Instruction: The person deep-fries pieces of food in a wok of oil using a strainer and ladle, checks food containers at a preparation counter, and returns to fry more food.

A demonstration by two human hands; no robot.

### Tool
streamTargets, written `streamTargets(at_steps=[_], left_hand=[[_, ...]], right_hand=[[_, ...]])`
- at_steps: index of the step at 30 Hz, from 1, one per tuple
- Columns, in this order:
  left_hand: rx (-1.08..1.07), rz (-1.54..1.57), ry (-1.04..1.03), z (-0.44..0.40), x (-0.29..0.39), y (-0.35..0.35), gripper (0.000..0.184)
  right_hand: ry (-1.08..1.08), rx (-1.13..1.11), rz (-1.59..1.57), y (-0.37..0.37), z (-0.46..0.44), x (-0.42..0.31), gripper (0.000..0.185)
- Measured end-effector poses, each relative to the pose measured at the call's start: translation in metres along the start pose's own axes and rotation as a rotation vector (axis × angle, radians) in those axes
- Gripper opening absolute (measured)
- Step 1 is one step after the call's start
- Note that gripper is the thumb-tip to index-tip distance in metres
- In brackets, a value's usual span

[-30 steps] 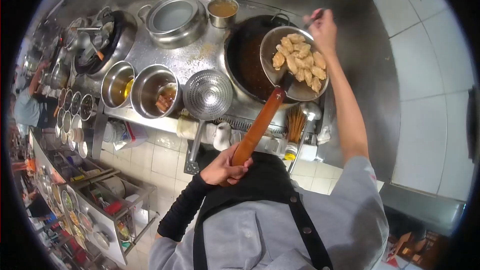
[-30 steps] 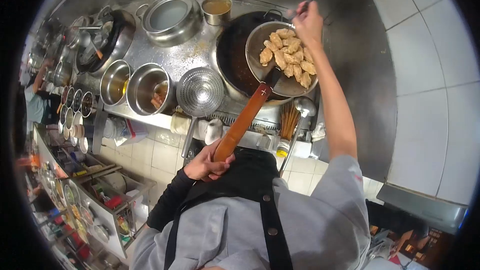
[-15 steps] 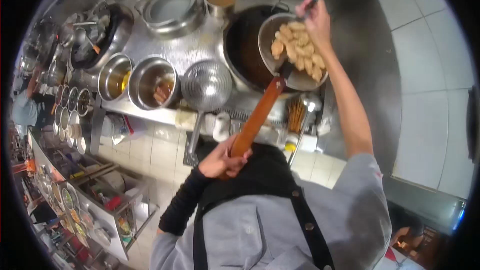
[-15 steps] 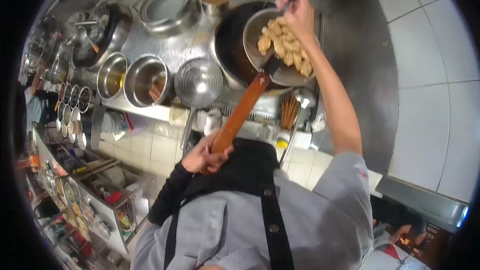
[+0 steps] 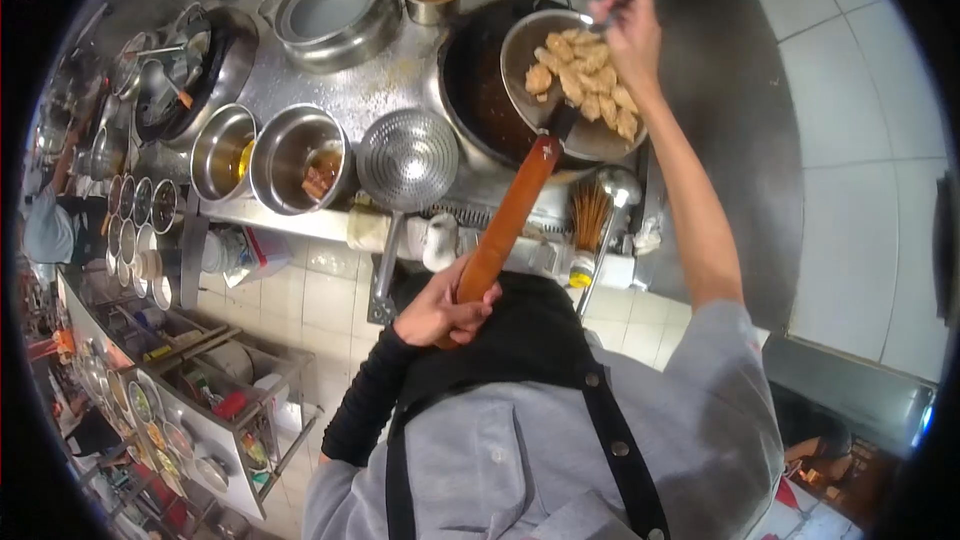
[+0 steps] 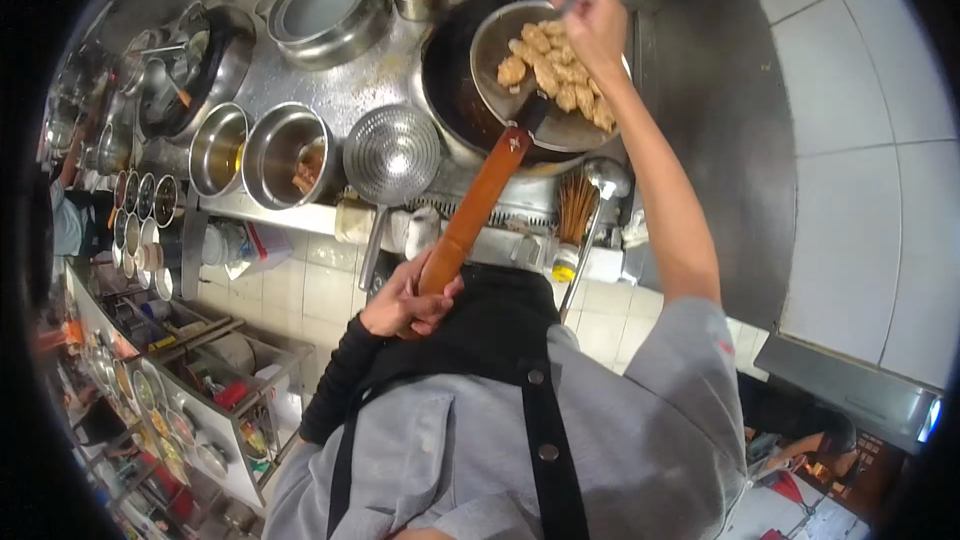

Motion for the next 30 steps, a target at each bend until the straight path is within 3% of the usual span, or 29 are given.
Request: streamTargets(at_steps=[2, 6, 10, 11, 14, 15, 16, 20, 21, 24, 25, 30], left_hand=[[-0.026, -0.043, -0.018, -0.005, 0.002, 0.001, 0.077], [-0.029, -0.035, -0.04, -0.003, 0.008, -0.003, 0.068], [-0.007, -0.045, -0.035, -0.004, 0.005, 0.002, 0.077], [-0.005, -0.026, -0.037, -0.004, 0.005, 0.001, 0.079], [0.017, -0.001, -0.067, -0.003, 0.004, 0.0, 0.08], [-0.002, -0.021, -0.053, -0.004, 0.001, 0.002, 0.08], [0.006, -0.016, -0.038, -0.002, -0.002, 0.001, 0.08], [0.004, 0.012, -0.057, -0.001, 0.005, -0.003, 0.076], [0.008, 0.005, -0.051, 0.0, 0.003, -0.001, 0.075], [-0.007, -0.008, -0.061, -0.005, -0.002, -0.002, 0.072], [-0.013, 0.011, -0.064, -0.004, -0.002, -0.003, 0.071], [-0.008, -0.027, -0.044, -0.001, 0.001, 0.001, 0.074]], right_hand=[[-0.021, -0.011, 0.097, -0.001, 0.002, 0.002, 0.04], [0.097, 0.039, -0.162, 0.04, 0.009, -0.045, 0.037], [-0.014, -0.101, 0.179, 0.014, 0.031, -0.015, 0.028], [0.049, -0.028, 0.016, 0.027, 0.03, -0.043, 0.028], [0.084, 0.047, -0.087, 0.038, 0.019, -0.043, 0.033], [-0.015, -0.058, 0.043, 0.015, 0.021, -0.018, 0.033], [0.02, -0.084, 0.14, -0.001, 0.021, 0.008, 0.032], [0.104, 0.045, -0.084, 0.031, 0.009, -0.066, 0.036], [0.094, 0.081, -0.143, 0.038, 0.018, -0.068, 0.037], [-0.061, -0.122, -0.001, -0.024, 0.033, -0.048, 0.037], [0.032, -0.119, -0.058, -0.036, 0.037, -0.044, 0.037], [0.007, -0.039, -0.053, -0.011, 0.023, -0.049, 0.038]])
Point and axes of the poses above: each hand's wrist, its own z-axis away from the middle knuckle, its own y-axis out of the back of the hand, x = y × z, the point moved 10 cm from there along -z, towards the middle knuckle, and after that the axes turned 10 degrees about -y, right-handed, at the moved point
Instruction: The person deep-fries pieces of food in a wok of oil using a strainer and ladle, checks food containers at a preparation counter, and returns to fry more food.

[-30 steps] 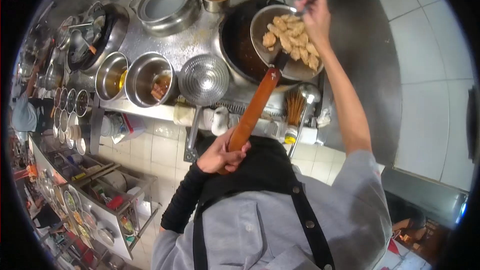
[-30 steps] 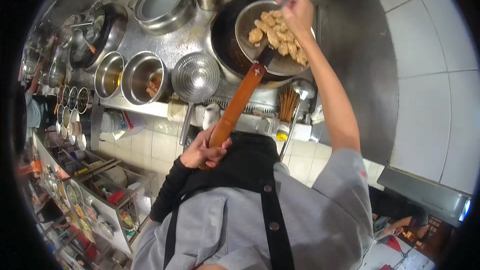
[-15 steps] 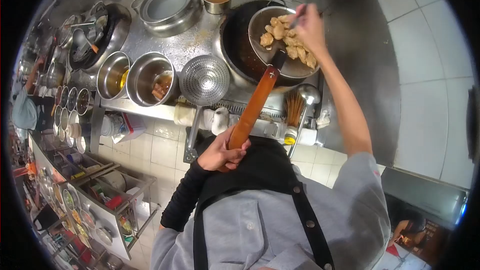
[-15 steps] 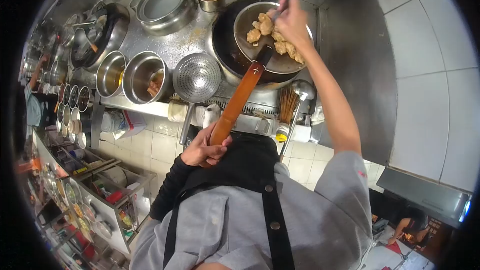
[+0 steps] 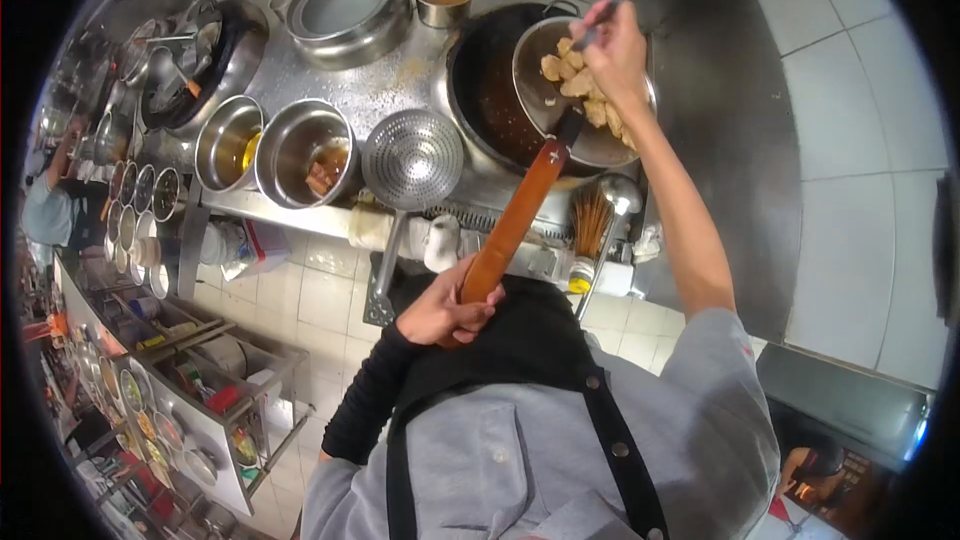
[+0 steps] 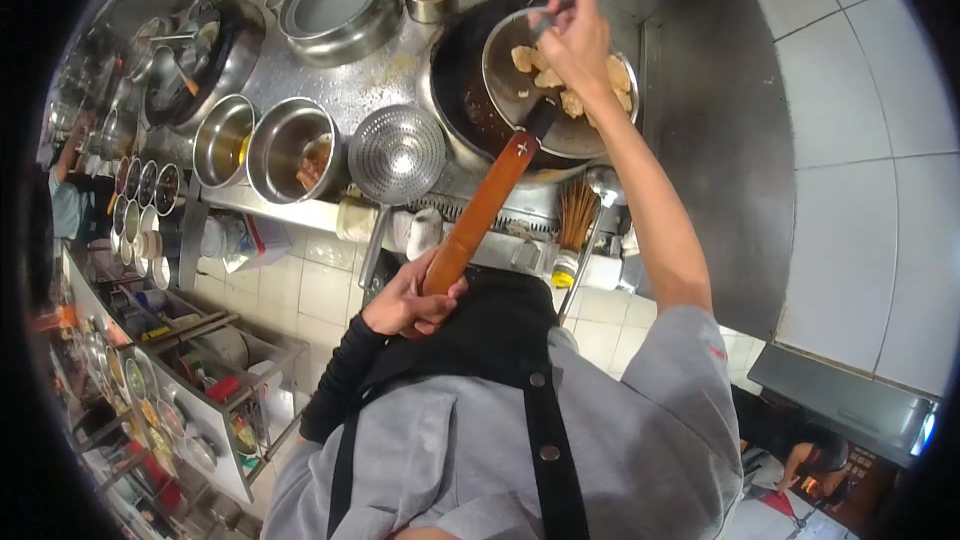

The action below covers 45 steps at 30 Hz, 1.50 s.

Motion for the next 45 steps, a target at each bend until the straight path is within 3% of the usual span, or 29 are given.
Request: streamTargets(at_steps=[3, 7, 10, 12, 13, 14, 15, 19, 22, 26, 28, 33, 35, 39, 40, 41, 43, 45], left_hand=[[-0.011, 0.014, 0.002, -0.001, -0.001, -0.003, 0.075], [-0.013, -0.024, -0.01, -0.004, 0.003, 0.004, 0.074], [-0.014, -0.017, 0.015, -0.001, -0.003, 0.001, 0.079], [0.003, -0.026, -0.004, -0.001, 0.008, -0.003, 0.08], [-0.036, -0.009, 0.003, -0.001, 0.009, -0.006, 0.065], [-0.022, 0.008, 0.011, 0.002, 0.003, -0.003, 0.068], [-0.013, 0.021, 0.038, 0.005, -0.006, 0.001, 0.071], [-0.028, -0.05, 0.01, -0.008, 0.008, 0.001, 0.073], [-0.049, -0.027, 0.039, -0.003, 0.0, 0.0, 0.076], [-0.015, -0.03, 0.007, -0.006, 0.001, 0.003, 0.076], [-0.009, -0.032, 0.04, -0.003, -0.003, 0.004, 0.078], [0.01, -0.063, 0.018, -0.011, 0.005, 0.003, 0.07], [0.024, -0.008, 0.008, -0.02, 0.003, 0.01, 0.067], [0.043, 0.011, -0.062, -0.05, 0.001, 0.035, 0.06], [0.049, 0.019, -0.073, -0.058, -0.001, 0.043, 0.059], [0.056, -0.009, -0.053, -0.065, -0.009, 0.059, 0.055], [0.103, -0.042, -0.064, -0.072, -0.002, 0.067, 0.047], [0.122, -0.062, -0.041, -0.078, 0.001, 0.075, 0.039]], right_hand=[[-0.046, -0.011, 0.223, -0.013, -0.008, 0.015, 0.038], [0.052, 0.15, -0.138, 0.041, -0.03, -0.006, 0.042], [-0.149, 0.031, 0.254, 0.007, -0.029, 0.04, 0.042], [0.006, 0.137, 0.157, 0.019, -0.037, 0.017, 0.041], [0.032, 0.167, 0.088, 0.02, -0.04, 0.015, 0.041], [0.023, 0.195, 0.024, 0.023, -0.026, 0.021, 0.041], [-0.07, 0.081, 0.129, 0.002, -0.027, 0.037, 0.041], [-0.001, 0.206, 0.03, 0.032, -0.039, 0.006, 0.041], [-0.069, 0.041, 0.189, -0.009, -0.048, 0.057, 0.04], [-0.02, 0.165, 0.083, 0.017, -0.041, 0.011, 0.042], [0.006, 0.043, 0.215, -0.012, -0.046, 0.06, 0.043], [0.072, 0.254, 0.014, 0.086, -0.031, -0.045, 0.041], [0.27, 0.293, -0.223, 0.128, -0.004, -0.092, 0.035], [0.378, 0.511, -0.215, 0.227, 0.082, -0.135, 0.028], [0.548, 0.545, -0.213, 0.244, 0.11, -0.147, 0.022], [0.491, 0.623, -0.131, 0.269, 0.136, -0.14, 0.019], [0.399, 0.627, -0.187, 0.304, 0.182, -0.139, 0.03], [0.419, 0.626, -0.16, 0.323, 0.226, -0.141, 0.035]])
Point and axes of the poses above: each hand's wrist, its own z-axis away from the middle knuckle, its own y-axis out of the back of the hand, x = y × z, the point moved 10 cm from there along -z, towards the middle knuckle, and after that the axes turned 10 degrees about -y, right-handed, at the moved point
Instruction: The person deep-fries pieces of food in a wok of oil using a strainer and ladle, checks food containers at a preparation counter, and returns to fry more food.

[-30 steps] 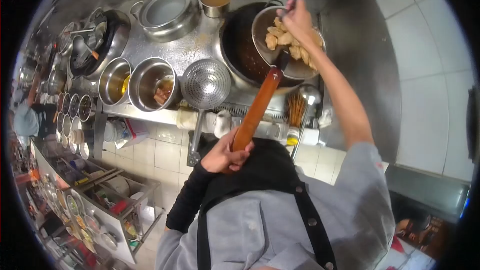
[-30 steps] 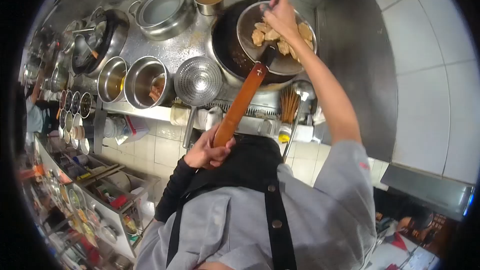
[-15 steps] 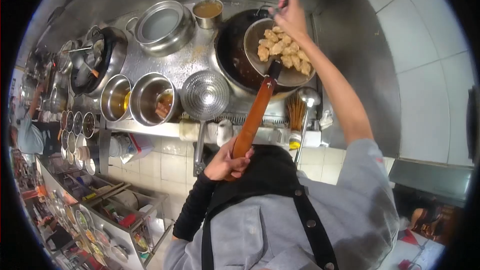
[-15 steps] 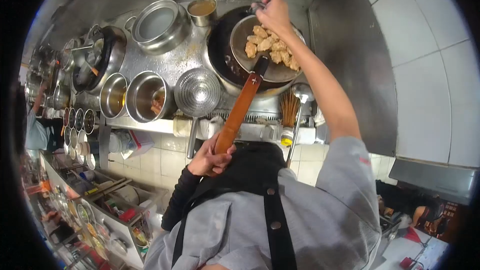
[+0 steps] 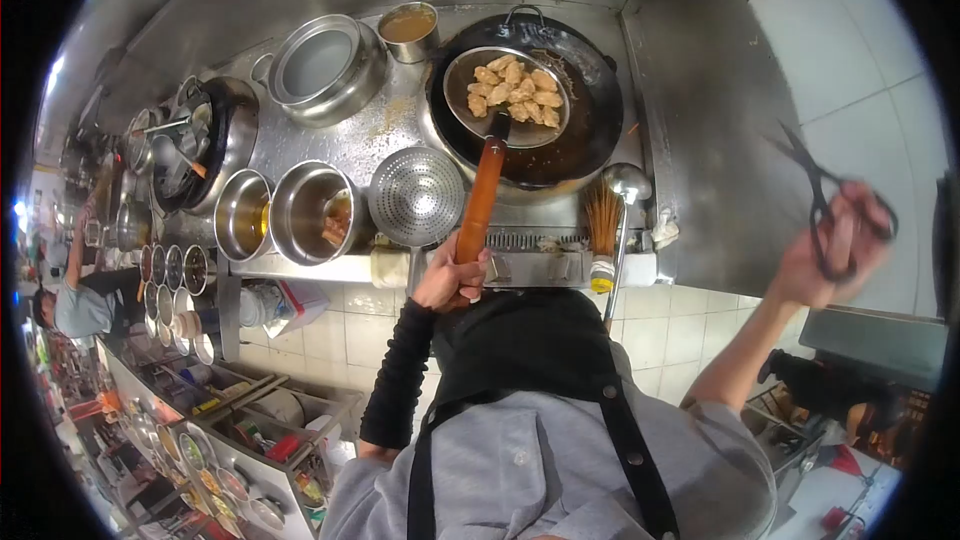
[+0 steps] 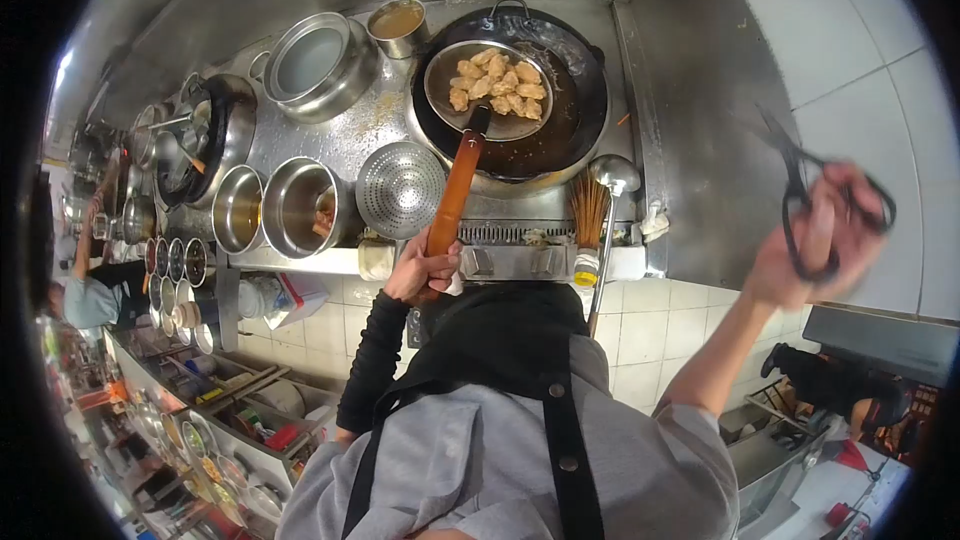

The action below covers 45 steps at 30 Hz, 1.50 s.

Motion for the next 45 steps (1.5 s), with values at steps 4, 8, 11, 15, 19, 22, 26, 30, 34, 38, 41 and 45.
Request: streamTargets(at_steps=[4, 8, 11, 15, 19, 22, 26, 30, 34, 38, 41, 45], left_hand=[[0.01, 0.0, 0.07, -0.003, -0.02, 0.044, 0.052], [0.088, -0.142, 0.126, 0.009, -0.007, 0.026, 0.042], [0.047, -0.104, 0.155, 0.004, -0.009, 0.028, 0.042], [0.023, -0.097, 0.149, 0.013, -0.014, 0.015, 0.047], [0.061, 0.037, 0.17, 0.026, -0.017, 0.007, 0.058], [0.013, 0.124, 0.144, 0.012, -0.024, 0.021, 0.066], [0.005, 0.206, 0.174, 0.013, -0.026, 0.025, 0.058], [0.029, 0.147, 0.131, 0.031, -0.022, 0.016, 0.059], [0.042, -0.254, 0.059, 0.022, -0.002, 0.037, 0.055], [0.071, -0.41, 0.039, 0.005, 0.033, 0.05, 0.043], [0.049, -0.682, 0.012, -0.01, 0.075, 0.065, 0.034], [0.053, -1.288, -0.119, -0.018, 0.141, 0.062, 0.032]], right_hand=[[-0.024, 0.088, 0.147, 0.025, 0.036, -0.037, 0.036], [-0.07, 0.055, 0.133, 0.02, 0.053, -0.047, 0.04], [-0.092, 0.019, 0.145, 0.004, 0.06, -0.046, 0.046], [-0.085, 0.005, 0.092, -0.024, 0.053, -0.046, 0.046], [-0.107, -0.058, 0.051, -0.049, 0.046, -0.037, 0.05], [-0.153, -0.092, -0.009, -0.081, 0.041, -0.035, 0.048], [-0.14, -0.165, -0.009, -0.101, 0.039, -0.037, 0.048], [-0.134, -0.183, -0.034, -0.126, 0.042, -0.054, 0.049], [-0.17, -0.156, -0.086, -0.136, 0.053, -0.073, 0.058], [-0.168, -0.128, -0.058, -0.133, 0.066, -0.104, 0.058], [-0.121, -0.074, -0.012, -0.117, 0.075, -0.139, 0.058], [-0.111, 0.002, 0.046, -0.095, 0.096, -0.18, 0.058]])
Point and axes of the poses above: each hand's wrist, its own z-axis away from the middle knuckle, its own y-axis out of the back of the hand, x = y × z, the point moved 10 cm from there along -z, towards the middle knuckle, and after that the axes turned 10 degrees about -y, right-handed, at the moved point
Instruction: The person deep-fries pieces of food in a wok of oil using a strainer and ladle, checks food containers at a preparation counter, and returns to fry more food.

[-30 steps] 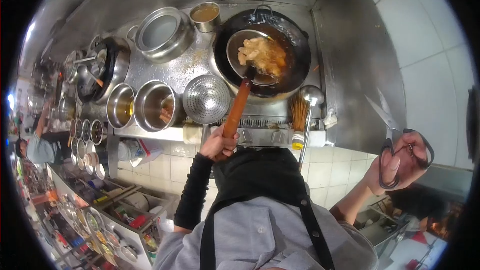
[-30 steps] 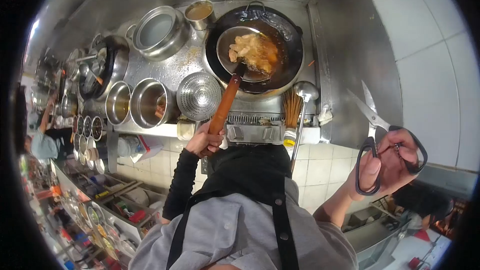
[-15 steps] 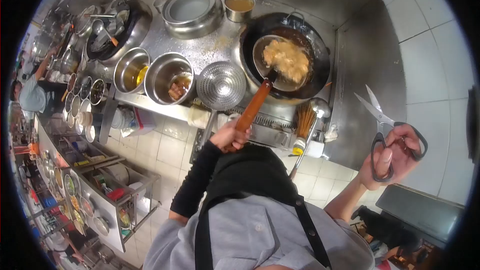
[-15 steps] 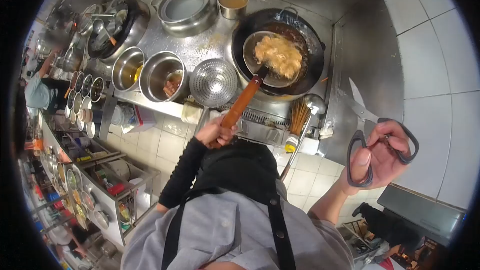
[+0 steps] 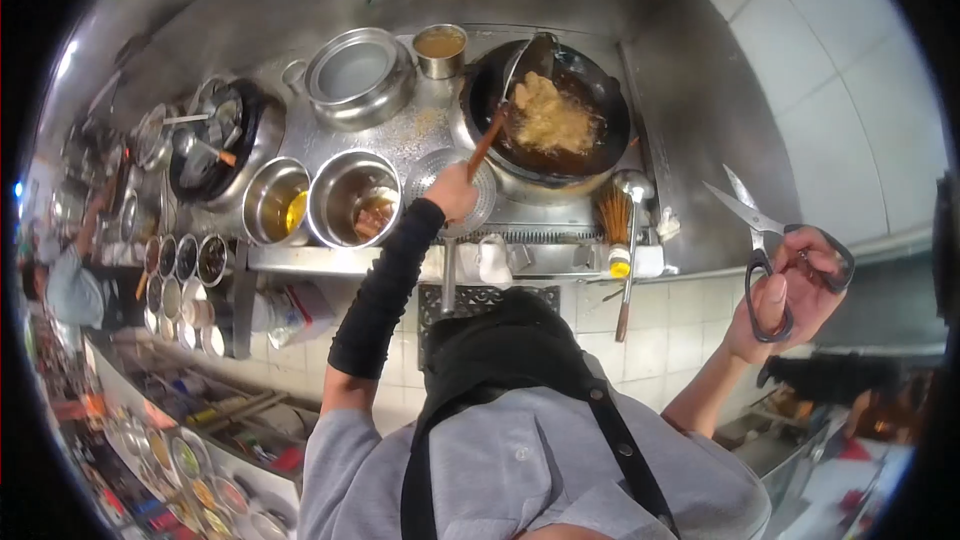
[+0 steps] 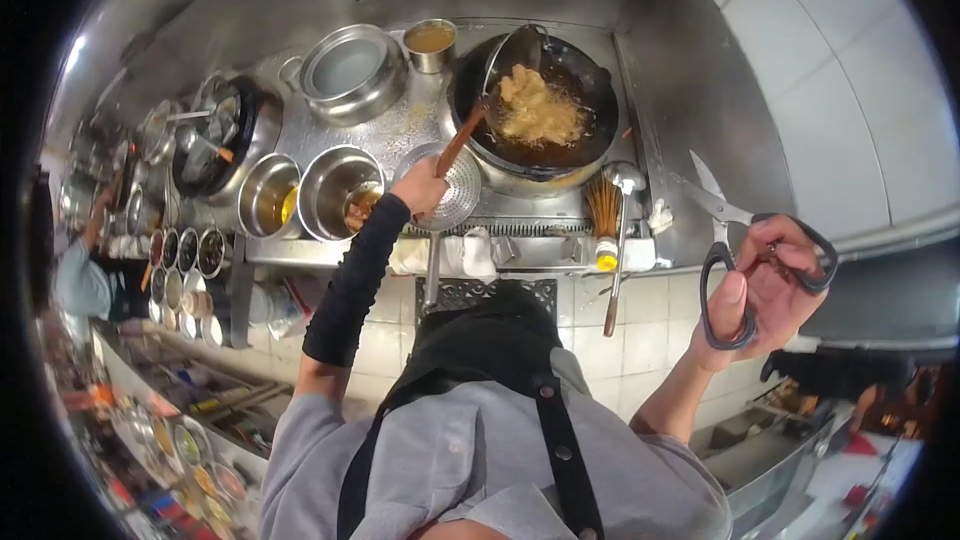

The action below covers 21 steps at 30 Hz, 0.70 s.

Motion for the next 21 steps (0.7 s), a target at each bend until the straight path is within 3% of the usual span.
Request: streamTargets(at_steps=[2, 6, 8, 10, 11, 14, 16, 17, 19, 20, 21], left_hand=[[0.14, -0.363, -0.28, -0.007, 0.028, 0.011, 0.036], [0.185, -0.495, -0.216, -0.003, 0.034, 0.017, 0.043], [0.253, -0.562, -0.249, -0.001, 0.027, 0.011, 0.057], [0.309, -0.596, -0.282, 0.008, 0.017, 0.0, 0.064], [0.279, -0.646, -0.277, 0.013, 0.013, -0.011, 0.057], [0.226, -0.64, -0.228, 0.02, -0.015, -0.046, 0.064], [0.234, -0.562, -0.259, 0.037, -0.028, -0.063, 0.071], [0.459, -0.61, -0.358, 0.059, -0.017, -0.062, 0.075], [0.647, -0.484, -0.466, 0.116, 0.002, -0.055, 0.072], [0.612, -0.289, -0.474, 0.142, 0.024, -0.04, 0.066], [0.42, -0.065, -0.464, 0.16, 0.027, -0.035, 0.053]], right_hand=[[0.006, 0.046, 0.066, 0.001, 0.016, -0.023, 0.056], [0.033, 0.06, 0.194, 0.002, 0.043, -0.056, 0.048], [0.036, 0.077, 0.268, 0.001, 0.055, -0.067, 0.042], [0.003, 0.068, 0.447, -0.002, 0.064, -0.072, 0.027], [-0.028, 0.075, 0.543, -0.003, 0.068, -0.066, 0.025], [-0.147, 0.04, 0.623, -0.018, 0.074, -0.031, 0.019], [-0.169, -0.056, 0.51, -0.044, 0.079, 0.011, 0.021], [-0.219, -0.091, 0.409, -0.062, 0.084, 0.033, 0.025], [-0.142, -0.271, 0.461, -0.118, 0.093, 0.052, 0.032], [-0.104, -0.323, 0.459, -0.145, 0.103, 0.057, 0.034], [-0.18, -0.403, 0.325, -0.17, 0.118, 0.074, 0.034]])
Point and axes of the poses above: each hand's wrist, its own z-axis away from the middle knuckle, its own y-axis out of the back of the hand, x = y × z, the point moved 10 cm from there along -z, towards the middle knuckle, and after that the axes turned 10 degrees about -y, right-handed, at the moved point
